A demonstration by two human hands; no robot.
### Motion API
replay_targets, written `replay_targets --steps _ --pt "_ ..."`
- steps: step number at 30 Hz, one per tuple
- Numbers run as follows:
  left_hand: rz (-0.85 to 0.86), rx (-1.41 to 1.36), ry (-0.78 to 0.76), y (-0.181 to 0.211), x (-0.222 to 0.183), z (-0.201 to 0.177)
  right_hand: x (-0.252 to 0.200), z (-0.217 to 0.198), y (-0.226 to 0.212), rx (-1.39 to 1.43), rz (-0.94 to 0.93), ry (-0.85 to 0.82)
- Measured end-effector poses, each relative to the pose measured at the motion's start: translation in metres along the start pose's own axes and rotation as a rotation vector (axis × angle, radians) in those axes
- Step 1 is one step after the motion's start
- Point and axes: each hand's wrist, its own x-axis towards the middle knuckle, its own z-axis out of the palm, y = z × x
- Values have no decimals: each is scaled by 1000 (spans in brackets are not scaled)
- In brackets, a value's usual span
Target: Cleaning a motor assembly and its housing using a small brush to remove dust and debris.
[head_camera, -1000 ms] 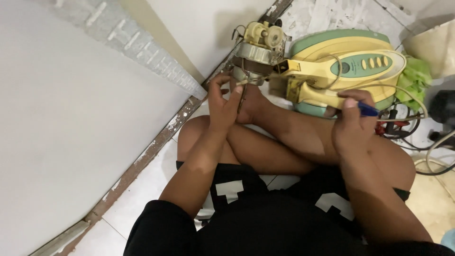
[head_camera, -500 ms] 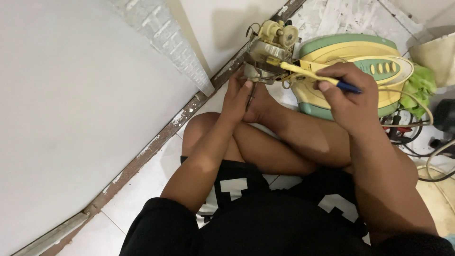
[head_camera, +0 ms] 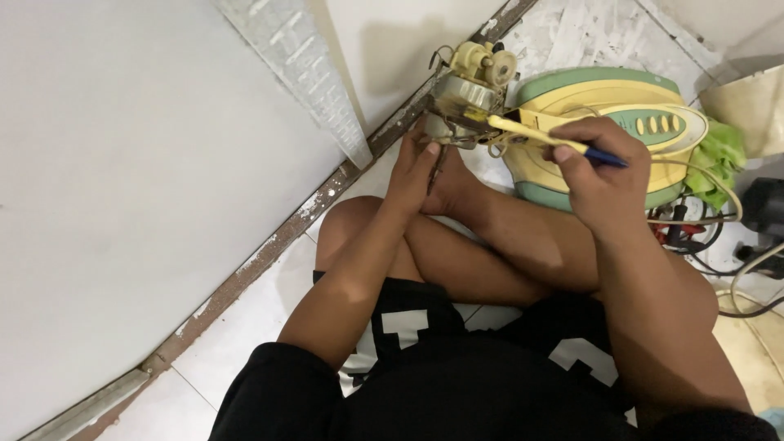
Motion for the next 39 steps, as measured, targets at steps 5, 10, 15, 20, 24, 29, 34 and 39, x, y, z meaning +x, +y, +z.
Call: replay_targets --steps 5,10,15,20,24,29,34,39 --pt "-14 -22 5 -6 1 0 -16 -10 24 55 64 83" --pt "23 2 7 -10 3 0 -23 -23 27 -59 228 212" --pt "9 -46 -17 -3 4 -1 -29 -38 9 -114 188 228" --pt "-3 -150 -24 -18 8 1 -25 -31 -9 -25 14 191" --pt "-34 -229 -31 -10 4 1 -10 -3 -20 15 -38 73" --pt "-4 -219 -57 -7 5 0 -6 2 -6 30 127 71" --pt "-35 -258 -64 -9 6 1 -18 -16 5 -117 207 165" --pt "-58 -267 -60 -4 4 1 -29 -31 1 -271 153 150"
